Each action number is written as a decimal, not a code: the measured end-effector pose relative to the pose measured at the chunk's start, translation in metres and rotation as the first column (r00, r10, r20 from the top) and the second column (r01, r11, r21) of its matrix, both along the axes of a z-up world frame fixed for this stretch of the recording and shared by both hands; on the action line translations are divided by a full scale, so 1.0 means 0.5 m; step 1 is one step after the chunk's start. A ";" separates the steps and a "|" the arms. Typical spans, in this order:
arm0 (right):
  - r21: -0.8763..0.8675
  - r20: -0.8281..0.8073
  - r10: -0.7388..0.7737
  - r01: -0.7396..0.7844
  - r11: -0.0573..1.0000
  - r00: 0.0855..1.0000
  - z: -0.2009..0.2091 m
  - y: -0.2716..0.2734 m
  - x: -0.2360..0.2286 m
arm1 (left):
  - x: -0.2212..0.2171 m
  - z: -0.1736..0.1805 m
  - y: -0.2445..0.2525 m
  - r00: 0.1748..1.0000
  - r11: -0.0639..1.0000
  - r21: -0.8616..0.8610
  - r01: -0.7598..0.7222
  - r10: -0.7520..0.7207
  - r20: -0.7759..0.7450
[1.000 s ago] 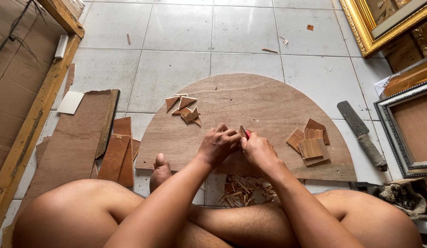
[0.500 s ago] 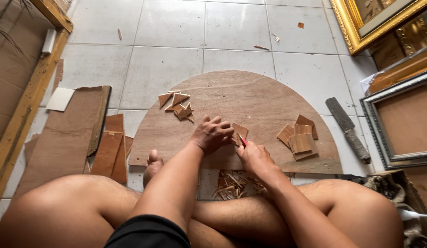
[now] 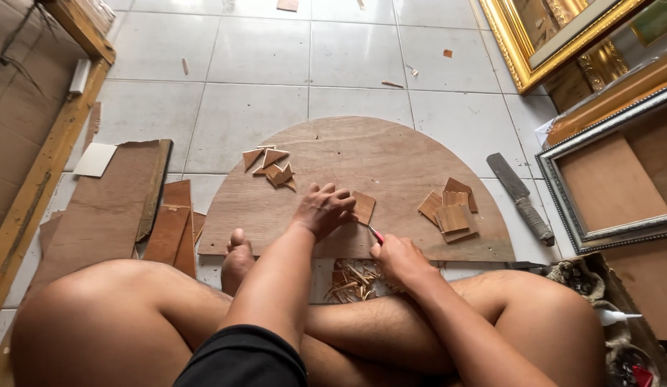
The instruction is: The person sits on the floor and uses a utility knife to carve small rectangular pieces of wood into triangular shapes. They hold each piece with one hand and carefully shave off thin strips of wood with the other, creating a pile of shavings and finished triangular pieces on a semi-circular wooden board.
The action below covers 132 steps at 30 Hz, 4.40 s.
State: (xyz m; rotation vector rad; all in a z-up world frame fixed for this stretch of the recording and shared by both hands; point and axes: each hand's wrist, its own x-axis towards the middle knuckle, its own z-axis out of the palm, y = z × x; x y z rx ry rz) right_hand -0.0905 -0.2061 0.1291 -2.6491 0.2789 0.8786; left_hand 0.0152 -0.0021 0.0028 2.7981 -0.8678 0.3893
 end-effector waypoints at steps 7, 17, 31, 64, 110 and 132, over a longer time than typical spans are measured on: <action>0.261 0.227 -0.270 0.209 0.943 0.936 0.012 -0.022 0.016 | -0.005 -0.053 0.002 0.999 0.998 0.060 -0.032 0.030 0.034; 0.566 0.243 -0.582 0.374 0.735 0.776 -0.084 -0.011 0.127 | -0.038 0.016 -0.048 0.834 0.646 -0.547 -0.533 0.288 -0.471; 0.285 0.260 -0.148 0.071 0.956 0.954 -0.027 0.045 0.128 | 0.000 0.014 0.019 0.994 0.983 -0.176 -0.044 0.061 0.090; 0.050 0.245 0.077 -0.092 0.995 0.966 -0.122 0.062 0.186 | 0.069 -0.014 0.040 0.978 0.992 -0.094 0.089 -0.069 0.196; 0.515 0.324 -0.433 0.227 0.827 0.842 -0.013 0.003 0.062 | -0.166 0.116 -0.067 0.613 0.455 -0.494 -0.741 0.160 -0.773; 0.828 -0.486 -0.483 0.560 0.011 0.728 -0.156 -0.089 0.164 | -0.035 0.058 -0.057 0.309 0.056 -0.430 -0.901 -0.613 -0.727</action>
